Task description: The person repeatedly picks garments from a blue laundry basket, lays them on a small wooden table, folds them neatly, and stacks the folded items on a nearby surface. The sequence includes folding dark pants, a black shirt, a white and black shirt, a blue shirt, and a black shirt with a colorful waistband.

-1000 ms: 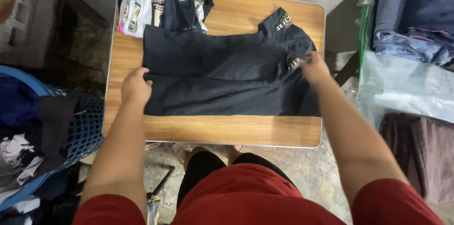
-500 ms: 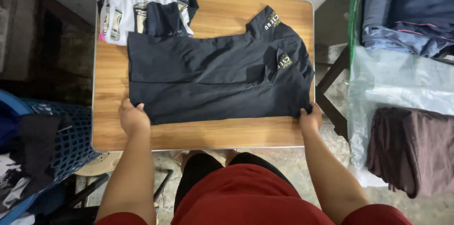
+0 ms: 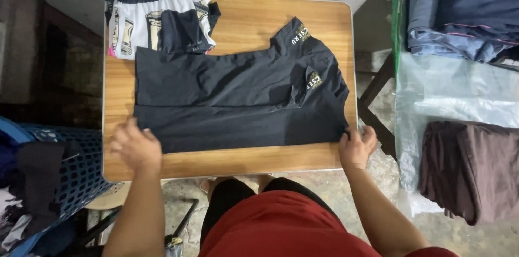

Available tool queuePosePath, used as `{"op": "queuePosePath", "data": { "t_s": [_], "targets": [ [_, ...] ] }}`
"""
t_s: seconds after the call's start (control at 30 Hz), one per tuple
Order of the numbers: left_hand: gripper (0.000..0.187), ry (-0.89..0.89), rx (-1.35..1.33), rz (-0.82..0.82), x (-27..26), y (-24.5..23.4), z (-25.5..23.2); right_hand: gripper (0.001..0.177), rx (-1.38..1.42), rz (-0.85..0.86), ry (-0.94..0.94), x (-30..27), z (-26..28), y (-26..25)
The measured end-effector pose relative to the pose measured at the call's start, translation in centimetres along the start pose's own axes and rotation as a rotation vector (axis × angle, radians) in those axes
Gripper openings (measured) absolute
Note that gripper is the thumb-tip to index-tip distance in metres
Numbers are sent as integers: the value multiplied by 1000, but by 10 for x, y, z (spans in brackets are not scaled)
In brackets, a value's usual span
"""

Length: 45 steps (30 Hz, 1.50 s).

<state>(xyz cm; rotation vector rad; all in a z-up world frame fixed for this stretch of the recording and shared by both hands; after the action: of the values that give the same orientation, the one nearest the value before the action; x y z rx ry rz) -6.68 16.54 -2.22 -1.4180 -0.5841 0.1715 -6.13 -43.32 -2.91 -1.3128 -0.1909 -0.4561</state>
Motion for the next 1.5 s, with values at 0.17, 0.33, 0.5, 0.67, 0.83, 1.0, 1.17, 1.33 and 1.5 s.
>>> {"op": "queuePosePath", "data": {
  "t_s": [0.17,0.33,0.5,0.67,0.83,1.0,1.17,1.33,1.5],
  "targets": [
    [30,284,-188,36,-29,5,-18,23,137,371,-110,-2,-28,48],
    [31,184,-329,-46,-12,-11,-60,20,78,572,-22,47,-28,64],
    [36,659,-709,101,7,-97,-215,26,342,470,-162,138,8,75],
    [58,805,-834,331,-28,-68,-341,55,286,567,-349,194,69,83],
    [69,838,-658,476,-41,-38,-395,49,192,719,-437,210,94,96],
    [27,809,-553,521,-40,14,-399,26,282,727,-536,216,73,137],
    [26,550,-679,714,-9,34,-398,27,514,980,-52,227,32,177],
    [39,-7,-893,1080,-4,62,-396,34,947,1179,98,221,21,195],
    [72,-70,-1437,1132,-9,72,-390,53,1116,1098,205,223,32,119]
  ]
}}
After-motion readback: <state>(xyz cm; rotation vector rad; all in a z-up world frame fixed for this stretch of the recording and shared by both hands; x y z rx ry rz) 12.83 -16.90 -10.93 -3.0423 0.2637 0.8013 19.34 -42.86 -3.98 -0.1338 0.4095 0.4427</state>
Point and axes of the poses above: each hand's wrist, its own x-axis towards the middle knuckle, its own y-axis out of the palm, z = x × y, the point moved 2 cm from there along x, towards the middle knuckle, and after that the axes turned 3 degrees about x, right-handed, at the moved point
